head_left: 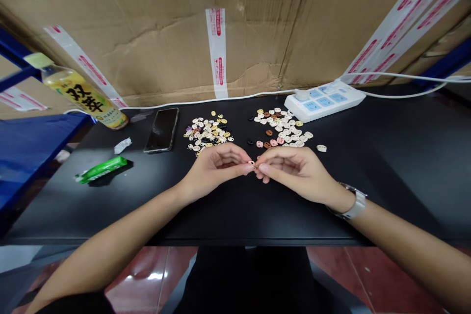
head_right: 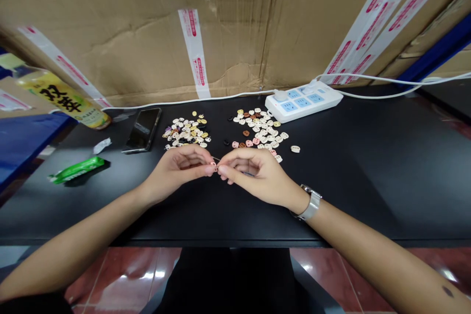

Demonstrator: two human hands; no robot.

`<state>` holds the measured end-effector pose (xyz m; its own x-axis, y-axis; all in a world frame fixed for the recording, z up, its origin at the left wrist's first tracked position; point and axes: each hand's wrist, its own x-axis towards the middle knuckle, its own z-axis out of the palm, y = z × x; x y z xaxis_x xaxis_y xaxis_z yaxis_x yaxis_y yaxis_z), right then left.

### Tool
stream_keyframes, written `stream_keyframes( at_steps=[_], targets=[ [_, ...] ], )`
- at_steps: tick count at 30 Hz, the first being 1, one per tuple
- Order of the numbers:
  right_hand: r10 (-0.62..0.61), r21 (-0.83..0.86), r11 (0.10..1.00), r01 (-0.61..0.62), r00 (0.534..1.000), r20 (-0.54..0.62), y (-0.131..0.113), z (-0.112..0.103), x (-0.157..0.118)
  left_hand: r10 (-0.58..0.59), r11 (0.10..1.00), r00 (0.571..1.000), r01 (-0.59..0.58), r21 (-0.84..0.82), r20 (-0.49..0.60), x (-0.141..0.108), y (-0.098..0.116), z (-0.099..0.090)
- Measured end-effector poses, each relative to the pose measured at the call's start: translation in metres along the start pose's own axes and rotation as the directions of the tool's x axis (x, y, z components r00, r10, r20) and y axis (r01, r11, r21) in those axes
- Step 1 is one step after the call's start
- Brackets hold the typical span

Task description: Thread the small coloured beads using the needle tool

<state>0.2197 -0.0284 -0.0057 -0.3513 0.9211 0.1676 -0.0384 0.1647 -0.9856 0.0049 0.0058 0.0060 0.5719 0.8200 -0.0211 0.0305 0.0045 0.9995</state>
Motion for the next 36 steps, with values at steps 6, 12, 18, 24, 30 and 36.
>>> stream_keyframes(
  at_steps=[6,12,18,24,30,36],
  targets=[
    [0.028,0.039,0.999,-0.029,0.999,0.031,-0.0008,-0.0005,0.0008,-0.004,1.000,0.999,0.005,-0.021,0.033,-0.0001,0.0017,-0.0001],
    [0.028,0.053,0.998,-0.031,0.998,0.049,0.0000,-0.0019,0.0006,0.003,0.999,0.999,-0.001,-0.036,0.051,-0.0005,0.0017,-0.0003],
    [0.034,0.055,0.998,-0.037,0.998,0.052,0.0010,-0.0030,-0.0002,0.005,0.999,0.999,-0.003,-0.036,0.047,-0.0005,0.0013,-0.0005],
    [0.039,0.040,0.998,-0.041,0.997,0.060,0.0015,-0.0031,-0.0004,0.001,1.000,0.999,0.001,-0.031,0.043,0.0000,0.0014,-0.0001],
    [0.050,0.030,0.998,-0.053,0.996,0.075,0.0010,-0.0039,0.0004,-0.005,1.000,0.998,0.006,-0.030,0.057,-0.0001,0.0027,0.0004],
    [0.057,0.017,0.998,-0.059,0.995,0.079,0.0012,-0.0036,0.0011,-0.014,0.999,0.999,0.017,-0.047,0.052,-0.0006,0.0008,0.0011]
  ],
)
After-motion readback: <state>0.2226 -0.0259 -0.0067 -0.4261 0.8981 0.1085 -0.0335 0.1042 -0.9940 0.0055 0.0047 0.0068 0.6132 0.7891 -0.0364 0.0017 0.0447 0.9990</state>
